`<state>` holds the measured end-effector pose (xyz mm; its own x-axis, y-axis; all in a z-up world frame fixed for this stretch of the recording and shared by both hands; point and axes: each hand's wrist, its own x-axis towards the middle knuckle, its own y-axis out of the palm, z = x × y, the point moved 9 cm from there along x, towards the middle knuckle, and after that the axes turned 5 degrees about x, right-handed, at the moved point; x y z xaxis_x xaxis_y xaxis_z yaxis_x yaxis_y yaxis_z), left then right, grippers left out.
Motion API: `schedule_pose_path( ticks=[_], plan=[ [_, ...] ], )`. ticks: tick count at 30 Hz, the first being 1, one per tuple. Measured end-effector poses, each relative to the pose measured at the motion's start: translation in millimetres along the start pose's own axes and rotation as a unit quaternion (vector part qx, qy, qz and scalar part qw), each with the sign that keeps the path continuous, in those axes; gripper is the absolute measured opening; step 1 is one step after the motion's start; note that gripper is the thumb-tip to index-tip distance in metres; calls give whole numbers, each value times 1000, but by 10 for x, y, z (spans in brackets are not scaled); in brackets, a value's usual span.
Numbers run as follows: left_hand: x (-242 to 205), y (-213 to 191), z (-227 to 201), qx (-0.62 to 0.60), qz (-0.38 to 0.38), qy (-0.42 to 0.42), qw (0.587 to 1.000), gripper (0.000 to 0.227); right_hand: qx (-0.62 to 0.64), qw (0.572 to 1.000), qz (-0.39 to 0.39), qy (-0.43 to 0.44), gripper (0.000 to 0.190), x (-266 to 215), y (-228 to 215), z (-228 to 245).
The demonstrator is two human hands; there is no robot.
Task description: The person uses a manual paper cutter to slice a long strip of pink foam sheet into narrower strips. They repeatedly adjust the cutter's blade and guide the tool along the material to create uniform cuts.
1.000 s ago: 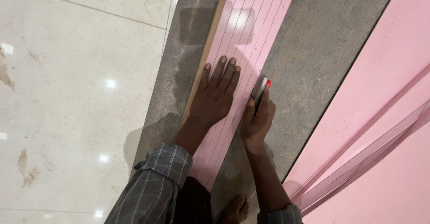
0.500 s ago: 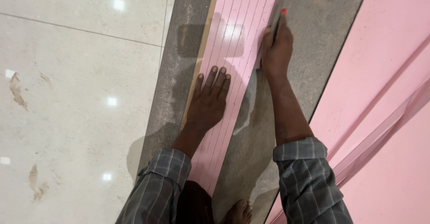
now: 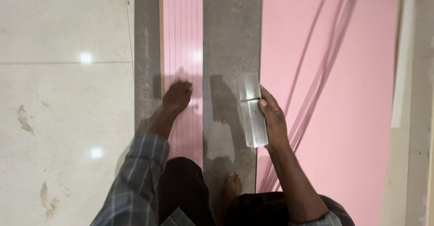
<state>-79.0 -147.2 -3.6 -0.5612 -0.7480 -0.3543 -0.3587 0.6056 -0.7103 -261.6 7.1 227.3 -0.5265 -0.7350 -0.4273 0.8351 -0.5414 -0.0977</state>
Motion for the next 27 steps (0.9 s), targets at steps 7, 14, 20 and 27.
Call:
schedule_pose_path(
  ticks=[7,14,20,27],
  plan=[
    [-1697,-365,-1394,-595,132,-87,788,66,-65,994,7,-82,68,-919,190,506],
    [-2840,-1548,-1895,-686,-41,87,721,79,-229,922,135,-281,54,-1706,890,897],
    [-3073,-1744,-1779,-726,-124,40,675,70,-107,933,107,-325,39,-2016,468,1150],
    [-3230,-1805,-2065,-683,-200,77,698,70,7,944,262,-199,40,-2086,525,730]
  ],
)
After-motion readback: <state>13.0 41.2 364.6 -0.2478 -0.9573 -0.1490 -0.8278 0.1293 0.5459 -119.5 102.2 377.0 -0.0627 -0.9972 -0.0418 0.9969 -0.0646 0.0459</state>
